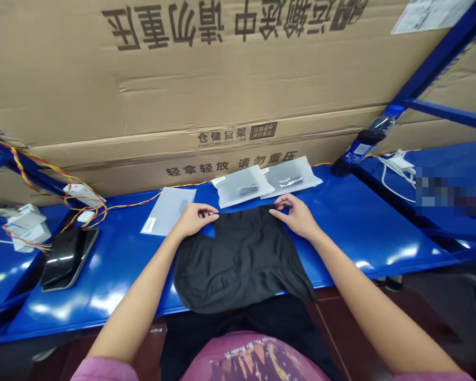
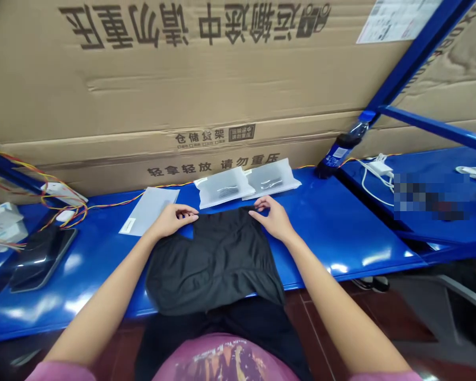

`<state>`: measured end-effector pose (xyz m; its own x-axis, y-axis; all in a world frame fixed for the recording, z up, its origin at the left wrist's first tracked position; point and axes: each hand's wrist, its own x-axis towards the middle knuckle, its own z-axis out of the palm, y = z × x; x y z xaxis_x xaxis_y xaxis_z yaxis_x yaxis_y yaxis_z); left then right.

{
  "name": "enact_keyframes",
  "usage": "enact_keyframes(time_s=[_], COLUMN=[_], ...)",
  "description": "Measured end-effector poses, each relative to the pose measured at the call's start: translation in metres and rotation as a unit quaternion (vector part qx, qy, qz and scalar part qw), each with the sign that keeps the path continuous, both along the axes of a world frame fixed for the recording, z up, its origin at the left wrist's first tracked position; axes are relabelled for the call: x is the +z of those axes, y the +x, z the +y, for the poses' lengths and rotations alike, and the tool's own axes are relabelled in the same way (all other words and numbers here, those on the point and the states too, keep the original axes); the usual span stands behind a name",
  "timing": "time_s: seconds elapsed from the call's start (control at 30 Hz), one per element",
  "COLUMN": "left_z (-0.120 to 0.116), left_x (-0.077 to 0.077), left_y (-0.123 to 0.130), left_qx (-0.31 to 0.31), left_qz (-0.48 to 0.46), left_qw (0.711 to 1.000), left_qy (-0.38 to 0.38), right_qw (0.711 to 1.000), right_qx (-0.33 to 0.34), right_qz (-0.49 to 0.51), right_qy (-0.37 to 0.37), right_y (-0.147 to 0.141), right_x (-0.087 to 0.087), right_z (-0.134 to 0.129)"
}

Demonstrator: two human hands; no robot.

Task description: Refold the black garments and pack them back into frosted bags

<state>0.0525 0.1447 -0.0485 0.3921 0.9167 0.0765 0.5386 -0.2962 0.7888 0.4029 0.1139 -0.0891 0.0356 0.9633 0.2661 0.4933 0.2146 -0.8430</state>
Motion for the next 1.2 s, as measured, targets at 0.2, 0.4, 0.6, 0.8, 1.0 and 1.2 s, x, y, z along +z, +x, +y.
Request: enact_keyframes(time_s=[0.2,0.4,0.6,0.8,1.0,1.2], left_z=[-0.01,-0.059,-0.127,-0.193,-0.226,-0.219], left_x=[0.025,0.067,0.044,0.016,-0.013,0.0], left_y=[0.002,0.002,0.002,-0.02,-0.047,-0.043], left_qx=[-0.009,-0.045,-0.128,-0.057,-0.047,-0.021], left_qz=[-0.02,-0.016,0.083,0.129,0.16,0.078], left_qw=[1.0,0.997,0.984,0.939,0.893,0.955], left_qy=[0.007,0.057,0.095,0.313,0.418,0.286], right_qw=[0.998,0.999,0.984,0.968,0.954,0.995], right_qx=[0.017,0.044,0.145,0.147,0.169,0.05], right_qz=[0.051,0.03,-0.103,-0.196,-0.2,-0.07], right_qy=[-0.03,0.002,-0.003,0.058,0.147,0.059], right_y=[0.006,0.02,0.031,0.035,0.039,0.035], right_x=[0.023,0.057,0.04,0.025,-0.006,0.005], right_z=[-0.01,-0.058,-0.116,-0.173,-0.202,-0.187])
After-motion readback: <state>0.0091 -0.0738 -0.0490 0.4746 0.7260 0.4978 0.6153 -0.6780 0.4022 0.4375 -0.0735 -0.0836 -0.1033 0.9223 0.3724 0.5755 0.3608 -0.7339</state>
